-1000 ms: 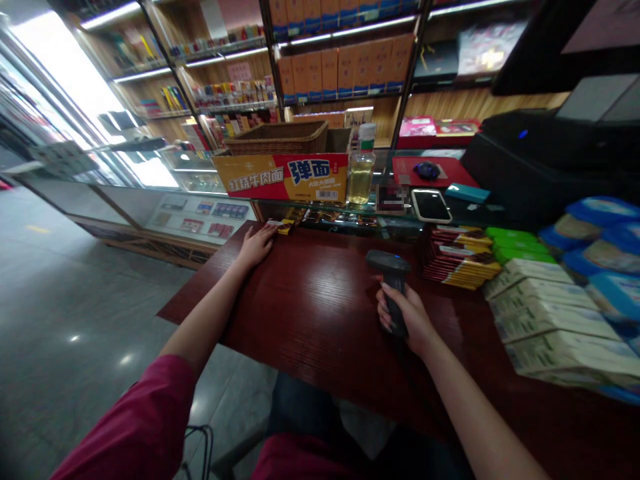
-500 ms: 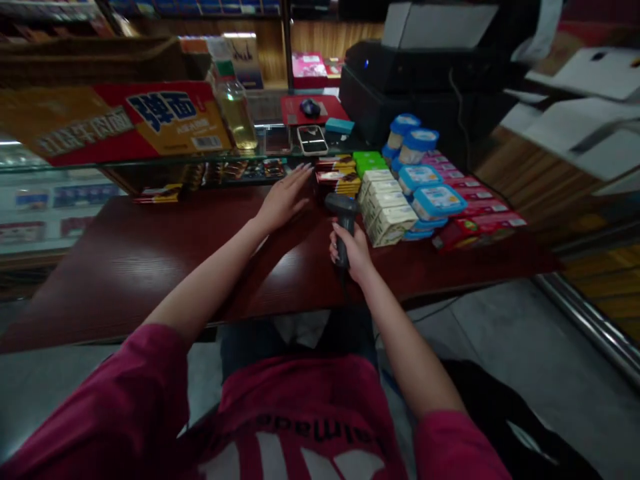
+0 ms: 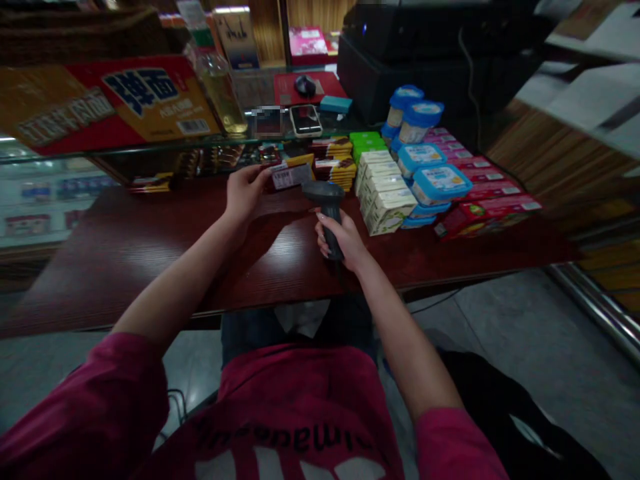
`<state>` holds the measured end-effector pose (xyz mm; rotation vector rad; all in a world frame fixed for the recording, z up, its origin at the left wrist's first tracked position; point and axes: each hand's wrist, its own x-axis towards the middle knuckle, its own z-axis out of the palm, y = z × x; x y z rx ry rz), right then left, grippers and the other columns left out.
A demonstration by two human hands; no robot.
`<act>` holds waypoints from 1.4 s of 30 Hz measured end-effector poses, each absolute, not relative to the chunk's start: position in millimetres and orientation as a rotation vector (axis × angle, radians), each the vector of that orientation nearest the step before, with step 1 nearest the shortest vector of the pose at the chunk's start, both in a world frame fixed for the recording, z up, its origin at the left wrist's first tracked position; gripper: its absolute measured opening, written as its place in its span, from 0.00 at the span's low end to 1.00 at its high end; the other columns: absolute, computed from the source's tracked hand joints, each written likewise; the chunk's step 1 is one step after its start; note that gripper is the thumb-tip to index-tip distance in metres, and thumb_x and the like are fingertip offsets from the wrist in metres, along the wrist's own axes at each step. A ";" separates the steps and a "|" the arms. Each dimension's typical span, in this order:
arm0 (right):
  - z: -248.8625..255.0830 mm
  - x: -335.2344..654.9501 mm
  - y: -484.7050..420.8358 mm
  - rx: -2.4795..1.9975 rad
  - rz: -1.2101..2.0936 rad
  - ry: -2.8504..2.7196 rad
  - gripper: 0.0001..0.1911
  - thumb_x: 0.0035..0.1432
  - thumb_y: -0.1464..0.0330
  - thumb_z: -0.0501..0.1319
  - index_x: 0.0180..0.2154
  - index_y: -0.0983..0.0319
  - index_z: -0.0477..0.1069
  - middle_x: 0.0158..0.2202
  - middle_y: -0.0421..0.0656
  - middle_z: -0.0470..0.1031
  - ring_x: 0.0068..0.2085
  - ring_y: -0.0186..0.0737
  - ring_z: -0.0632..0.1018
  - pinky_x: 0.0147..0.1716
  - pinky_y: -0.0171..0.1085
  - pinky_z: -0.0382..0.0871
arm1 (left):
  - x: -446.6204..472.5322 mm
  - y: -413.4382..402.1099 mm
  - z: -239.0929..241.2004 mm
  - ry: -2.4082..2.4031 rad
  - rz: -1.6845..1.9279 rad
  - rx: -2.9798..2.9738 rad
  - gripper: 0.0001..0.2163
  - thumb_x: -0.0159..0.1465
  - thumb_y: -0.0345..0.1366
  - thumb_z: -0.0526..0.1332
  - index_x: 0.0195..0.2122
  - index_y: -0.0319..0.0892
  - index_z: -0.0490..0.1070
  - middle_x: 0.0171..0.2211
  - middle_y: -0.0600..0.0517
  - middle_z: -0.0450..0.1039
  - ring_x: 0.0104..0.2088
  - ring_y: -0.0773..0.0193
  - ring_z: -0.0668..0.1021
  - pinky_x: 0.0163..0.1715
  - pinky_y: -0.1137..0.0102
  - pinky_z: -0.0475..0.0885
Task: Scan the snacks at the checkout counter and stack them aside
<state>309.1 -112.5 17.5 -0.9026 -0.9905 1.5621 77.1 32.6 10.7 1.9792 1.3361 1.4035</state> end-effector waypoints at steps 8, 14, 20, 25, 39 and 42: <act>19.2 224.4 -70.1 -0.874 1.785 -1.109 0.26 0.55 0.55 0.75 0.42 0.55 0.62 0.23 0.31 0.70 0.16 0.29 0.65 0.12 0.30 0.55 | -5.1 14.8 -18.2 1.498 1.287 1.447 0.11 0.69 0.38 0.63 0.33 0.39 0.79 0.26 0.53 0.77 0.29 0.65 0.77 0.29 0.75 0.74; 8.6 209.8 -73.8 -0.863 1.806 -1.090 0.29 0.52 0.51 0.77 0.43 0.55 0.64 0.23 0.30 0.69 0.14 0.27 0.64 0.11 0.29 0.55 | -9.4 14.3 -24.5 1.548 1.342 1.543 0.11 0.68 0.40 0.65 0.30 0.41 0.77 0.25 0.54 0.75 0.28 0.65 0.76 0.28 0.76 0.73; 12.7 210.2 -75.6 -0.875 1.761 -1.091 0.27 0.53 0.51 0.76 0.43 0.57 0.67 0.23 0.30 0.68 0.15 0.27 0.63 0.11 0.29 0.55 | -6.6 8.2 -21.4 1.526 1.322 1.454 0.10 0.68 0.37 0.63 0.29 0.41 0.76 0.24 0.55 0.72 0.25 0.67 0.75 0.26 0.75 0.73; 11.7 212.0 -76.7 -0.875 1.767 -1.072 0.30 0.51 0.52 0.77 0.45 0.55 0.65 0.23 0.29 0.69 0.15 0.28 0.64 0.11 0.29 0.55 | -17.8 3.8 -17.4 1.446 1.307 1.537 0.11 0.67 0.35 0.65 0.49 0.41 0.79 0.41 0.48 0.85 0.40 0.60 0.85 0.41 0.68 0.82; 12.4 186.3 -42.5 -0.738 1.896 -1.037 0.25 0.52 0.54 0.76 0.44 0.58 0.70 0.23 0.32 0.68 0.17 0.28 0.64 0.16 0.30 0.55 | -188.6 -21.8 43.1 1.910 1.186 2.336 0.14 0.72 0.35 0.59 0.53 0.47 0.84 0.53 0.49 0.85 0.55 0.54 0.85 0.57 0.64 0.77; 9.9 171.2 -33.2 -0.720 1.897 -1.047 0.25 0.51 0.55 0.77 0.44 0.59 0.70 0.23 0.32 0.68 0.17 0.29 0.64 0.16 0.30 0.55 | -214.4 -8.4 33.9 2.102 1.246 2.164 0.15 0.73 0.33 0.59 0.54 0.48 0.84 0.57 0.51 0.83 0.58 0.55 0.84 0.59 0.64 0.76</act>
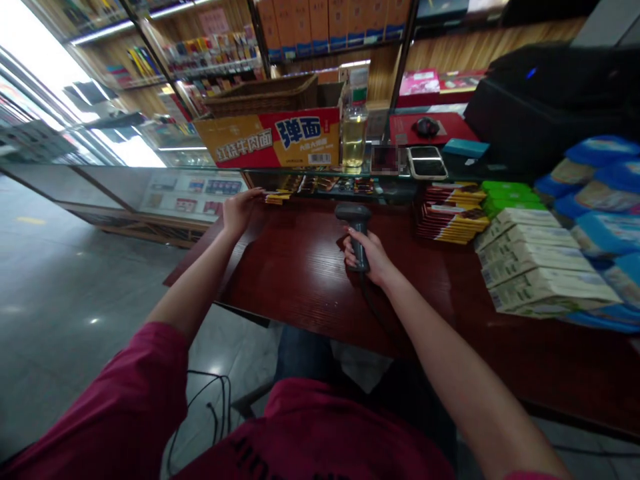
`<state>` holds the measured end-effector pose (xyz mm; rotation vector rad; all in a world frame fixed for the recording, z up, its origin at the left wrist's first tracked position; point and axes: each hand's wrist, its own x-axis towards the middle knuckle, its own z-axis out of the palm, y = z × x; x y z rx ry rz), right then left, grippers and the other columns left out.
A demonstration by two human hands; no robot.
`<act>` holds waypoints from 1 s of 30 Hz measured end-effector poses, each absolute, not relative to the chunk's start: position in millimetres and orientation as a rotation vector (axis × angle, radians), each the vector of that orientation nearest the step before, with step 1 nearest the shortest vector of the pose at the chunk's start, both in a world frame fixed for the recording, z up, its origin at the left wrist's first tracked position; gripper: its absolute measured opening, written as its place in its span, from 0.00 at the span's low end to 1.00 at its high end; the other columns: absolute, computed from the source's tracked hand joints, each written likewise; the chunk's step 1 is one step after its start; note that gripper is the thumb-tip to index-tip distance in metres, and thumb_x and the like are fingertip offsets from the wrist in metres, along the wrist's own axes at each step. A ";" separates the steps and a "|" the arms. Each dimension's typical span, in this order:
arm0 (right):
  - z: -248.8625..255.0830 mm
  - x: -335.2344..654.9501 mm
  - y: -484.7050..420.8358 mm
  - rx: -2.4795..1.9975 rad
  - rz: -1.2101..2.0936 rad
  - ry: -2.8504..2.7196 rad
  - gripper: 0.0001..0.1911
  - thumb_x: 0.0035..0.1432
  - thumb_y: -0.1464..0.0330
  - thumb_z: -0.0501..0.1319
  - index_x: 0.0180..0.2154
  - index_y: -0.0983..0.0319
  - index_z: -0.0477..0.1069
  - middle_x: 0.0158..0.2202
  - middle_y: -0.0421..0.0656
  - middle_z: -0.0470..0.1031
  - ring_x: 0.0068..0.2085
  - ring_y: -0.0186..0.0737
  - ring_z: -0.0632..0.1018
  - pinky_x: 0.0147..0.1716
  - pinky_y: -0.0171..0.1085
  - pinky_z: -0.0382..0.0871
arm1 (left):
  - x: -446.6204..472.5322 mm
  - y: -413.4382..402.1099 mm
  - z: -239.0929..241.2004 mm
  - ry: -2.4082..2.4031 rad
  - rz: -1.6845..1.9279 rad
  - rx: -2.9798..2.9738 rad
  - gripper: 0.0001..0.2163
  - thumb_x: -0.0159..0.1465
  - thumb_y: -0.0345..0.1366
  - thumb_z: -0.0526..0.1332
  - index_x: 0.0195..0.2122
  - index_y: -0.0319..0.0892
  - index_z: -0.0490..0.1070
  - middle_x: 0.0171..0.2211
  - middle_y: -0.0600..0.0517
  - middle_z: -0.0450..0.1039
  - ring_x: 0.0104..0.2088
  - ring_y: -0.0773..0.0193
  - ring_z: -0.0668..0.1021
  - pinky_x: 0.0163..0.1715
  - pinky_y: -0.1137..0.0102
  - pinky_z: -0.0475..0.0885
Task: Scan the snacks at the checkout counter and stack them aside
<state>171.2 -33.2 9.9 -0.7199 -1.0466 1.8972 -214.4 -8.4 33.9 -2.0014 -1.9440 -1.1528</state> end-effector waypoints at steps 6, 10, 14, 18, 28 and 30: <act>4.4 151.0 -19.8 -0.723 1.850 -1.065 0.27 0.50 0.55 0.77 0.44 0.58 0.69 0.23 0.32 0.68 0.17 0.29 0.64 0.16 0.31 0.56 | -237.6 21.0 5.1 -2.162 -0.995 -1.860 0.17 0.72 0.32 0.60 0.57 0.51 0.82 0.62 0.52 0.79 0.59 0.51 0.83 0.60 0.59 0.76; 2.0 144.1 -12.0 -0.711 1.784 -1.034 0.25 0.52 0.55 0.76 0.41 0.55 0.66 0.22 0.31 0.67 0.17 0.29 0.64 0.16 0.30 0.56 | -245.0 34.4 -4.8 -2.225 -0.813 -1.818 0.20 0.72 0.31 0.57 0.61 0.48 0.79 0.66 0.48 0.76 0.66 0.49 0.77 0.63 0.56 0.74; 0.4 143.0 -10.2 -0.691 1.768 -1.026 0.25 0.51 0.55 0.77 0.38 0.55 0.64 0.21 0.31 0.68 0.17 0.28 0.63 0.16 0.29 0.58 | -243.6 33.9 -6.2 -2.127 -0.713 -1.887 0.25 0.72 0.26 0.50 0.68 0.44 0.73 0.71 0.47 0.69 0.74 0.54 0.68 0.70 0.58 0.68; -1.1 142.9 -9.5 -0.688 1.763 -1.041 0.27 0.49 0.53 0.77 0.37 0.55 0.62 0.21 0.30 0.68 0.17 0.28 0.63 0.15 0.29 0.57 | -235.1 28.1 -8.1 -1.980 -0.651 -2.022 0.25 0.73 0.28 0.50 0.68 0.46 0.72 0.70 0.49 0.71 0.72 0.56 0.70 0.72 0.57 0.64; -7.6 133.9 -3.5 -0.741 1.673 -0.996 0.26 0.50 0.52 0.75 0.39 0.55 0.62 0.20 0.29 0.68 0.16 0.30 0.65 0.15 0.31 0.59 | -229.4 30.0 -7.4 -1.947 -0.645 -2.159 0.29 0.69 0.25 0.52 0.70 0.47 0.69 0.72 0.47 0.68 0.74 0.53 0.68 0.75 0.51 0.60; -8.5 133.0 -3.8 -0.755 1.635 -0.964 0.25 0.52 0.52 0.74 0.39 0.54 0.62 0.21 0.29 0.67 0.16 0.30 0.65 0.15 0.31 0.59 | -212.7 26.3 -5.5 -1.910 -0.754 -2.136 0.30 0.69 0.24 0.51 0.71 0.48 0.68 0.73 0.47 0.65 0.75 0.53 0.66 0.75 0.48 0.58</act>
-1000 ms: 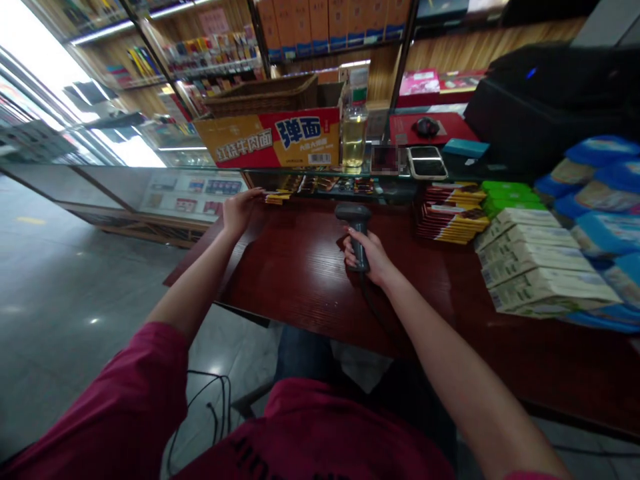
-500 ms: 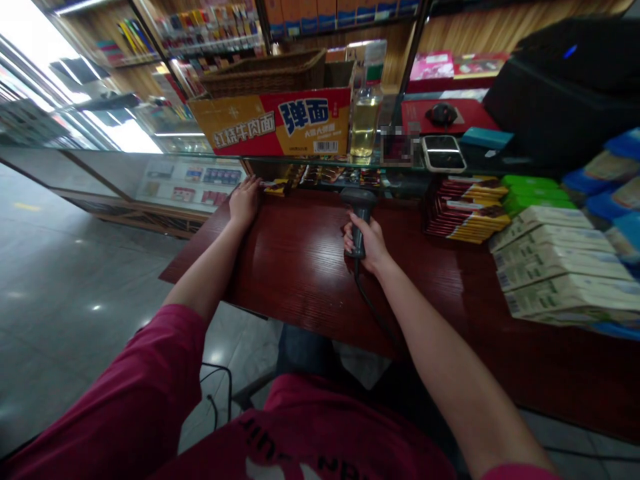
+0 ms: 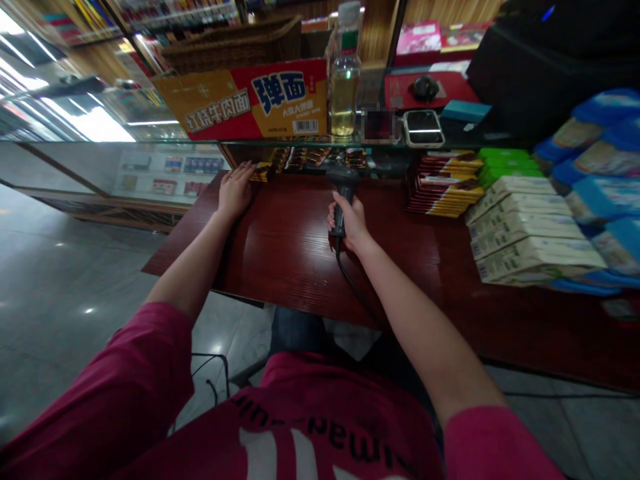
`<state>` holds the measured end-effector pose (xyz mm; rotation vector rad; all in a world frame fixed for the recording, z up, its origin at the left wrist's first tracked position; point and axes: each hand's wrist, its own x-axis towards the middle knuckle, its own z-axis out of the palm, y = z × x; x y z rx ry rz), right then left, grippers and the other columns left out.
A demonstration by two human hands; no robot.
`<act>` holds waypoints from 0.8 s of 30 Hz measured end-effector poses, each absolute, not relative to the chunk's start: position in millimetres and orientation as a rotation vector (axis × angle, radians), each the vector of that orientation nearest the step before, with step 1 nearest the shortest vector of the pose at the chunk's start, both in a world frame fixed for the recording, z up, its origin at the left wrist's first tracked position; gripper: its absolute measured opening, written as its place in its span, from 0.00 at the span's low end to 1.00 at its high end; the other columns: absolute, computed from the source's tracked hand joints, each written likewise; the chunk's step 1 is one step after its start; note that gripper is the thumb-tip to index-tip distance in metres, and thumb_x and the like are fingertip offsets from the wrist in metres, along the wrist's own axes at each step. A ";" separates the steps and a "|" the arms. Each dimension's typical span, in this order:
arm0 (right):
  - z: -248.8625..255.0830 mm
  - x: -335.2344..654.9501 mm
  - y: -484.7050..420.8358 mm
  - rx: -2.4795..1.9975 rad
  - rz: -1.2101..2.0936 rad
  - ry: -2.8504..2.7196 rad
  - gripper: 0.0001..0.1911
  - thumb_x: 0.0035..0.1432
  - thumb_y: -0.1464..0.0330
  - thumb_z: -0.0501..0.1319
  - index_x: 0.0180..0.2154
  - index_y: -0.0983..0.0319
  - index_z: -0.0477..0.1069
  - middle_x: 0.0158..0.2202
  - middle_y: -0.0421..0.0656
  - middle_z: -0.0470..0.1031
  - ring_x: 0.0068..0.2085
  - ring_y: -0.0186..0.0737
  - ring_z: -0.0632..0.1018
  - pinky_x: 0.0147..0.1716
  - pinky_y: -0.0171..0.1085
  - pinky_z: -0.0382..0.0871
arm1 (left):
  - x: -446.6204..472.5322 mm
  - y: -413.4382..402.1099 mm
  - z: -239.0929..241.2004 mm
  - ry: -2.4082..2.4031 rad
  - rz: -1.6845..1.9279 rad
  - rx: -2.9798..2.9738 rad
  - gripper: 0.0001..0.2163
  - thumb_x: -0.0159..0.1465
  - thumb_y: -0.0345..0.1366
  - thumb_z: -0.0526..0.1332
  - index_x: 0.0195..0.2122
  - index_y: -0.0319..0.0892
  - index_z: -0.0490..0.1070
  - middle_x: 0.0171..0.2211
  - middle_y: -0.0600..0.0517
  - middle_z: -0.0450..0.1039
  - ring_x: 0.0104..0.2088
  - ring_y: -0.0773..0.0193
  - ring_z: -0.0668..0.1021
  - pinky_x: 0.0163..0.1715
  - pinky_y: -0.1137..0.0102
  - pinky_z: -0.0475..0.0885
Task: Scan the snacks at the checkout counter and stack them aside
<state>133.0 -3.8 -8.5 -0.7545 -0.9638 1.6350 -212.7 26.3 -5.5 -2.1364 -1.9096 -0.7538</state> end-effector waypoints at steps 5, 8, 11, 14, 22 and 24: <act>-8.4 151.9 -4.9 -0.792 1.441 -0.876 0.25 0.53 0.52 0.72 0.44 0.54 0.63 0.21 0.27 0.65 0.16 0.29 0.65 0.15 0.32 0.59 | -114.4 34.9 -5.8 -1.544 -0.991 -2.443 0.29 0.70 0.25 0.52 0.73 0.45 0.65 0.73 0.46 0.65 0.74 0.57 0.67 0.75 0.55 0.60; -8.2 183.1 -12.6 -0.811 1.285 -0.832 0.27 0.51 0.52 0.73 0.45 0.54 0.63 0.22 0.27 0.66 0.16 0.30 0.66 0.14 0.32 0.61 | -31.0 52.5 -6.8 -1.277 -1.110 -2.661 0.30 0.71 0.28 0.55 0.75 0.45 0.61 0.75 0.46 0.63 0.76 0.56 0.64 0.77 0.57 0.57; -8.6 219.7 -29.5 -0.855 1.104 -0.750 0.27 0.52 0.53 0.72 0.46 0.53 0.62 0.22 0.26 0.65 0.16 0.30 0.67 0.14 0.32 0.62 | 49.8 73.0 -7.0 -1.041 -1.204 -2.824 0.33 0.71 0.29 0.58 0.77 0.47 0.56 0.77 0.46 0.57 0.78 0.53 0.59 0.78 0.55 0.55; -9.0 249.4 -50.7 -0.899 1.000 -0.678 0.27 0.52 0.53 0.72 0.46 0.53 0.61 0.22 0.26 0.64 0.15 0.30 0.67 0.14 0.31 0.62 | 113.4 89.8 -7.8 -0.885 -1.231 -2.931 0.36 0.69 0.28 0.61 0.77 0.48 0.55 0.78 0.45 0.54 0.79 0.51 0.55 0.78 0.51 0.55; -5.3 274.8 -83.1 -0.865 0.998 -0.686 0.27 0.53 0.55 0.73 0.46 0.53 0.61 0.22 0.26 0.66 0.15 0.29 0.67 0.13 0.30 0.63 | 134.7 71.4 -11.0 -0.973 -1.470 -2.927 0.18 0.71 0.30 0.61 0.61 0.45 0.79 0.64 0.45 0.77 0.69 0.52 0.75 0.69 0.54 0.69; -2.4 272.8 -81.3 -0.838 1.046 -0.742 0.27 0.53 0.55 0.73 0.47 0.53 0.62 0.23 0.26 0.67 0.15 0.29 0.66 0.13 0.30 0.63 | 110.7 63.9 -9.4 -1.227 -1.708 -2.736 0.14 0.73 0.34 0.61 0.55 0.45 0.82 0.55 0.46 0.84 0.58 0.53 0.83 0.62 0.60 0.75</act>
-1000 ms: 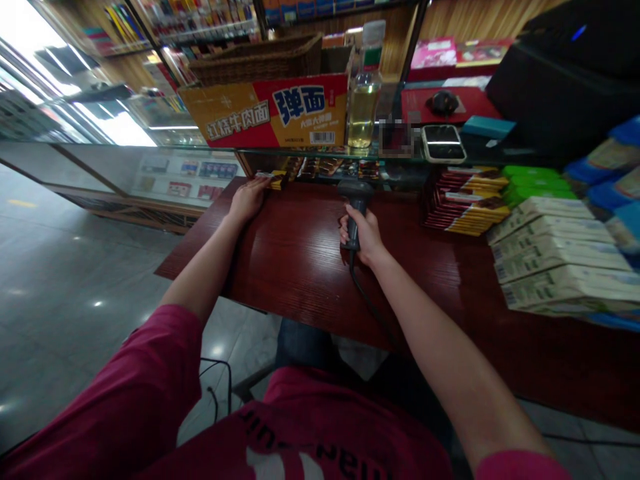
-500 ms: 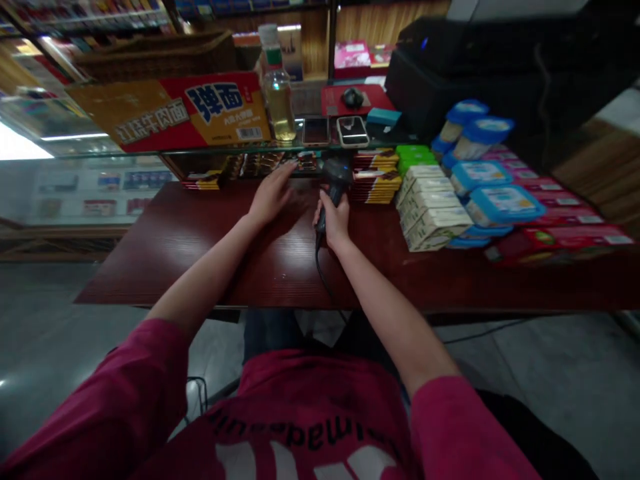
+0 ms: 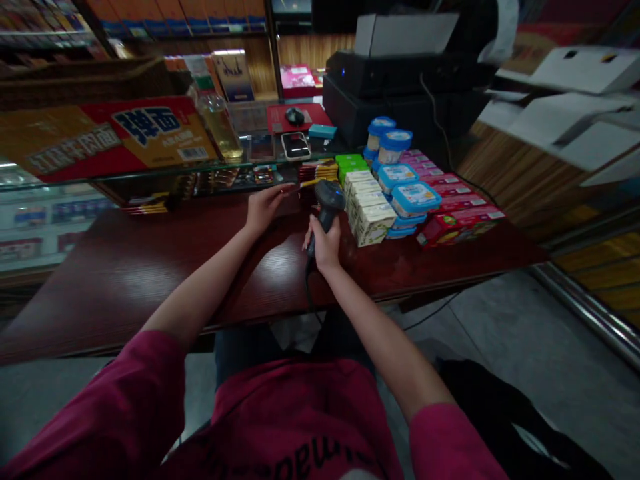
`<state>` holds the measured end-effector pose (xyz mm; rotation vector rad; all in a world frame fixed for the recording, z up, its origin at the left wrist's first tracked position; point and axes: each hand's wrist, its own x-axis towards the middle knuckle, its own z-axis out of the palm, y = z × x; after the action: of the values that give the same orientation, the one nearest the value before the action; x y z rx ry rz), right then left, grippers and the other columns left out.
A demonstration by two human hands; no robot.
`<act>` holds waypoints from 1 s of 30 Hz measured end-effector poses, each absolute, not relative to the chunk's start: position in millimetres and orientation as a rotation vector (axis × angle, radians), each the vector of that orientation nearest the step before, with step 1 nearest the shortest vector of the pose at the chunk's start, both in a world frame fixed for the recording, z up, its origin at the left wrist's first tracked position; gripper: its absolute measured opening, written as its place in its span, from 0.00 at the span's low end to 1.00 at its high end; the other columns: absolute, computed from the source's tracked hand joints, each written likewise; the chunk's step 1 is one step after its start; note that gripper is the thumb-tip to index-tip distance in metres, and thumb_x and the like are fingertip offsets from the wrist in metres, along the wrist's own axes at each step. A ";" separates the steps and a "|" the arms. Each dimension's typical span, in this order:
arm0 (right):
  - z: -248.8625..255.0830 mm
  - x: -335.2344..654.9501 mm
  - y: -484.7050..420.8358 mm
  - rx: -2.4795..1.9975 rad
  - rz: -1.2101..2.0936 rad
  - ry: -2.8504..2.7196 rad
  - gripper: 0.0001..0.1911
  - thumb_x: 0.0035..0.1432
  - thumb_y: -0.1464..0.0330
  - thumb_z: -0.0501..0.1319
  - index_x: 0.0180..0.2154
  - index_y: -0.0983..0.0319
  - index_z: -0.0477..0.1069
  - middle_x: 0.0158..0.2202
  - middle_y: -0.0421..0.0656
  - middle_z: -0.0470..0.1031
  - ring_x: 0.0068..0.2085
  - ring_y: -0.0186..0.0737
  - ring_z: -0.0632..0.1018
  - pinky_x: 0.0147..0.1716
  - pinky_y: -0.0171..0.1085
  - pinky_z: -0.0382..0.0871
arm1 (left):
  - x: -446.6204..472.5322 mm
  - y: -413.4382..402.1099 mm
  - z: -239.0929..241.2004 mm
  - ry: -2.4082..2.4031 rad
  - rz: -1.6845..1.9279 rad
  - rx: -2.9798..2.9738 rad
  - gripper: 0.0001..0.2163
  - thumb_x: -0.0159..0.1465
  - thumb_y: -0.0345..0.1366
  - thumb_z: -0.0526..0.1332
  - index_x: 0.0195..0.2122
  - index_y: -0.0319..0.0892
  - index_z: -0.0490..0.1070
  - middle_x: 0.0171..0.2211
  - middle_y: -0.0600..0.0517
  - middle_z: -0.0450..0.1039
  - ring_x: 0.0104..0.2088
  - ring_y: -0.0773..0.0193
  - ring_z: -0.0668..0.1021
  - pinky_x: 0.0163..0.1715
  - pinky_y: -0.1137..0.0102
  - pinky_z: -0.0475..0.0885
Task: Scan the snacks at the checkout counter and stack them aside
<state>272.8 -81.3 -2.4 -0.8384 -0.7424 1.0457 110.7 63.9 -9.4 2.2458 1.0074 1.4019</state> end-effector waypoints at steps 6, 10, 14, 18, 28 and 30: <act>6.1 240.0 -48.7 -0.778 1.489 -1.050 0.26 0.52 0.55 0.74 0.46 0.56 0.66 0.22 0.27 0.69 0.15 0.29 0.66 0.11 0.30 0.59 | 20.3 65.4 -6.6 1.334 1.520 1.691 0.15 0.68 0.47 0.68 0.44 0.39 0.83 0.42 0.47 0.87 0.42 0.56 0.85 0.44 0.67 0.80; 5.2 202.8 -37.9 -0.806 1.599 -1.092 0.27 0.51 0.52 0.75 0.43 0.55 0.64 0.21 0.27 0.69 0.15 0.29 0.65 0.11 0.29 0.58 | -23.8 56.7 -16.3 1.505 1.419 1.657 0.12 0.66 0.43 0.68 0.41 0.40 0.84 0.37 0.50 0.86 0.38 0.58 0.84 0.38 0.72 0.76; 1.5 184.1 -46.5 -0.804 1.675 -1.072 0.27 0.53 0.51 0.75 0.42 0.54 0.63 0.22 0.28 0.69 0.14 0.29 0.66 0.11 0.29 0.58 | -37.3 49.6 -25.8 1.620 1.404 1.602 0.10 0.67 0.41 0.67 0.39 0.40 0.85 0.33 0.51 0.85 0.35 0.59 0.83 0.31 0.73 0.71; -0.3 183.0 -52.5 -0.808 1.714 -1.083 0.27 0.55 0.51 0.75 0.43 0.54 0.63 0.22 0.28 0.69 0.14 0.29 0.66 0.11 0.29 0.58 | -34.7 49.8 -26.1 1.607 1.406 1.603 0.10 0.67 0.40 0.67 0.40 0.39 0.85 0.33 0.50 0.85 0.34 0.59 0.83 0.31 0.73 0.71; 5.9 181.8 -56.1 -0.819 1.680 -1.090 0.28 0.53 0.48 0.75 0.43 0.56 0.66 0.21 0.28 0.67 0.14 0.28 0.63 0.10 0.29 0.57 | -29.4 43.9 -23.1 1.562 1.395 1.607 0.12 0.69 0.38 0.63 0.29 0.40 0.77 0.23 0.53 0.77 0.27 0.63 0.78 0.29 0.72 0.73; 6.0 182.7 -57.6 -0.810 1.676 -1.082 0.29 0.52 0.48 0.75 0.44 0.56 0.65 0.21 0.28 0.68 0.14 0.28 0.64 0.10 0.29 0.57 | -31.2 45.2 -25.8 1.538 1.398 1.596 0.07 0.67 0.37 0.65 0.37 0.40 0.79 0.30 0.51 0.81 0.32 0.61 0.82 0.33 0.72 0.76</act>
<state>182.7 -57.6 6.0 -0.8101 -1.0821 1.6765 -31.2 45.2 -25.8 1.5960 1.5384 1.3982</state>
